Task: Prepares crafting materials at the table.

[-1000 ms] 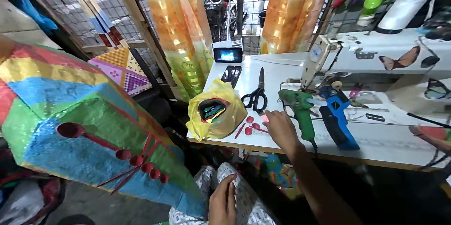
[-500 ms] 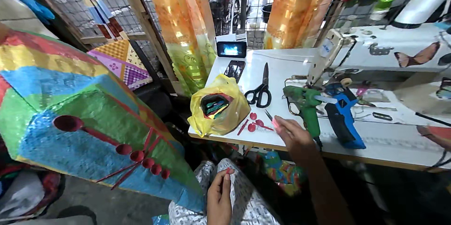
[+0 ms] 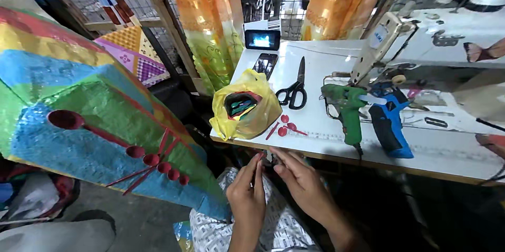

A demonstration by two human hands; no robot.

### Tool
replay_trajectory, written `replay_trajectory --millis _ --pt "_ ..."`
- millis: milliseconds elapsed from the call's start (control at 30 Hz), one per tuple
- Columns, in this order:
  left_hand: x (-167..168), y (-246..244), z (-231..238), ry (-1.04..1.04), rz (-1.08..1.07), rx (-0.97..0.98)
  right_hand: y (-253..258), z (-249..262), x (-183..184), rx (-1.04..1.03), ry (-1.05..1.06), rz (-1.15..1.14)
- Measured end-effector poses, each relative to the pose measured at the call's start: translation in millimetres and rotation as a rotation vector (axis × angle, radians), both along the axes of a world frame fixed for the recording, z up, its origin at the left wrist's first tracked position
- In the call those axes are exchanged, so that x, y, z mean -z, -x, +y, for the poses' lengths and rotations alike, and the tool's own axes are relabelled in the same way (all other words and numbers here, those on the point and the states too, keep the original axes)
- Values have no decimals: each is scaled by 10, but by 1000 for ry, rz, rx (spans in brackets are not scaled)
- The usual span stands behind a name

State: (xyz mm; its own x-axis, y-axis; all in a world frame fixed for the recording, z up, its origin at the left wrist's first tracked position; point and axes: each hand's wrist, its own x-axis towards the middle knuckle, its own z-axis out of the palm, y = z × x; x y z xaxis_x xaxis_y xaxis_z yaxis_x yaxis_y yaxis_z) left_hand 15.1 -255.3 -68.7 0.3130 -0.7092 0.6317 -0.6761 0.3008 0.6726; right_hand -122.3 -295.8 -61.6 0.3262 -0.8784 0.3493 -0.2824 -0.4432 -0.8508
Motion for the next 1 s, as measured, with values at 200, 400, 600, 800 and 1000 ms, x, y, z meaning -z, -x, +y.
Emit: replay_trajectory --millis 200,400,600,800,1000 --pt "23 34 -23 57 -192 -102 -77 0 28 92 131 118" --pt "50 34 -18 76 -286 -106 -38 -28 -6 95 98 71" --pt "99 51 -5 110 -337 -108 -14 -32 0 99 137 43" --pt "97 -7 27 104 -316 -38 95 -81 20 23 216 66" --pt "174 -155 66 133 -440 40 212 -67 104 -20 309 158"
